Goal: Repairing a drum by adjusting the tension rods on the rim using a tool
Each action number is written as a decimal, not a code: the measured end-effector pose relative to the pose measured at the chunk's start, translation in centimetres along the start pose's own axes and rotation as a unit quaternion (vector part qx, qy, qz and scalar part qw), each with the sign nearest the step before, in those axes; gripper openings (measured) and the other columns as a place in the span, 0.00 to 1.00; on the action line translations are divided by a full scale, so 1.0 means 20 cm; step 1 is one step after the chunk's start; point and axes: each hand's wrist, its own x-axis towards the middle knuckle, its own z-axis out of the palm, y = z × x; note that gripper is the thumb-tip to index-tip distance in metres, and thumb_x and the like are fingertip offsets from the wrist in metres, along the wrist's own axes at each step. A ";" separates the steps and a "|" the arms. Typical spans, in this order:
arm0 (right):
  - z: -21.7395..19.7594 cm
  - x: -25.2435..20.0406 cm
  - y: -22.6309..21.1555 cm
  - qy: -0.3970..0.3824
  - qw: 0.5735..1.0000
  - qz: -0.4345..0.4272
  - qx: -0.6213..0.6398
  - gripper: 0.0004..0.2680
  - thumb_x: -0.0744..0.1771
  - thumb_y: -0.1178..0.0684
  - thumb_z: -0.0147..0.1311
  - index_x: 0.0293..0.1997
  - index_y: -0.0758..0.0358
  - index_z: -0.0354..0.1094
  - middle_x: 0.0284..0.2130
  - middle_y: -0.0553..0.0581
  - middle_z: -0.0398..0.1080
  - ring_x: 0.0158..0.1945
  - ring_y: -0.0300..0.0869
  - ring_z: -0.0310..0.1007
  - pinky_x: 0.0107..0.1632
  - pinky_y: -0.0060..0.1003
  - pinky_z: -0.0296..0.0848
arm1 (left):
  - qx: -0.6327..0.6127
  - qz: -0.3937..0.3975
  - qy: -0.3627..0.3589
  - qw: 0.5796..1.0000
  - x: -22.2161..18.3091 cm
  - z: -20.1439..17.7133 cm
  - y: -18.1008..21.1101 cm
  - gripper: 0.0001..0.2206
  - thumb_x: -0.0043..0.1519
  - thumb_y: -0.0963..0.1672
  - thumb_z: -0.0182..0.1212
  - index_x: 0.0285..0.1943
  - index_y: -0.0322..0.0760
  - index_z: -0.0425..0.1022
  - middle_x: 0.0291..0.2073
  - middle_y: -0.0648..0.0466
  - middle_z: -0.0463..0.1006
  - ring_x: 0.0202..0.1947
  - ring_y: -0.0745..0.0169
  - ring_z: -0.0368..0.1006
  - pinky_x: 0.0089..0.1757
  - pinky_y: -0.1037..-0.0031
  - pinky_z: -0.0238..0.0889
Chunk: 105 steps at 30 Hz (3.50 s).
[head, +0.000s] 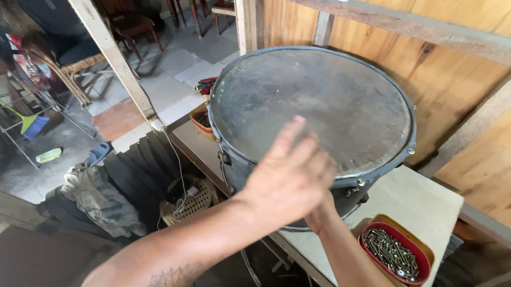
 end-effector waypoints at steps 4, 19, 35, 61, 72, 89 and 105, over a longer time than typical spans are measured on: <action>-0.01 0.03 0.01 0.006 0.999 0.011 0.030 0.19 0.71 0.42 0.44 0.41 0.77 0.63 0.22 0.69 0.65 0.24 0.50 0.59 0.36 0.48 0.65 | 0.015 -0.113 0.038 0.993 -0.17 0.05 -0.11 0.14 0.51 0.39 0.61 0.46 0.41 0.81 0.39 0.58 0.84 0.52 0.47 0.71 0.66 0.39 0.48; -0.04 0.08 0.05 -0.008 0.999 0.022 0.026 0.22 0.69 0.37 0.44 0.39 0.76 0.70 0.30 0.72 0.72 0.29 0.53 0.67 0.37 0.43 0.68 | -0.644 -0.687 -0.010 0.337 -0.46 0.49 0.24 0.02 0.65 0.38 0.60 0.42 0.28 0.74 0.30 0.42 0.83 0.25 0.51 0.79 0.24 0.62 0.77; -0.18 0.18 0.10 -0.134 0.990 0.017 0.043 0.19 0.65 0.34 0.55 0.19 0.49 0.51 0.15 0.42 0.49 0.16 0.31 0.48 0.21 0.26 0.46 | -0.669 -0.710 0.166 0.143 -0.28 0.57 0.34 0.06 0.66 0.40 0.62 0.44 0.28 0.72 0.37 0.37 0.85 0.24 0.53 0.77 0.29 0.70 0.75; -0.23 0.13 -0.02 -0.213 0.968 0.125 0.042 0.28 0.67 0.29 0.42 0.51 0.71 0.73 0.47 0.64 0.77 0.50 0.47 0.76 0.53 0.36 0.71 | -0.627 -0.731 0.263 0.060 -0.14 0.59 0.39 0.09 0.67 0.41 0.61 0.41 0.26 0.69 0.31 0.38 0.76 0.32 0.43 0.79 0.32 0.63 0.77; -0.30 0.25 0.05 -0.233 0.967 0.086 0.060 0.17 0.68 0.34 0.46 0.32 0.56 0.69 0.21 0.44 0.67 0.25 0.32 0.66 0.29 0.25 0.60 | -0.656 -0.699 0.271 0.090 -0.20 0.70 0.41 0.09 0.66 0.41 0.62 0.40 0.24 0.72 0.26 0.37 0.76 0.27 0.43 0.79 0.30 0.63 0.78; -0.29 0.28 0.07 -0.240 0.968 0.067 -0.029 0.36 0.66 0.27 0.31 0.54 0.82 0.70 0.30 0.70 0.71 0.36 0.56 0.69 0.47 0.44 0.63 | -0.461 -0.586 -0.240 0.622 -0.53 0.36 -0.11 0.12 0.58 0.46 0.64 0.47 0.37 0.82 0.24 0.50 0.84 0.28 0.57 0.81 0.32 0.70 0.72; -0.23 0.18 0.03 -0.223 0.974 0.031 -0.035 0.36 0.69 0.30 0.30 0.59 0.90 0.66 0.32 0.73 0.69 0.38 0.55 0.66 0.54 0.50 0.65 | -0.049 -0.098 -0.162 0.981 -0.36 0.45 -0.25 0.08 0.55 0.44 0.56 0.27 0.45 0.81 0.20 0.50 0.80 0.27 0.51 0.78 0.43 0.55 0.60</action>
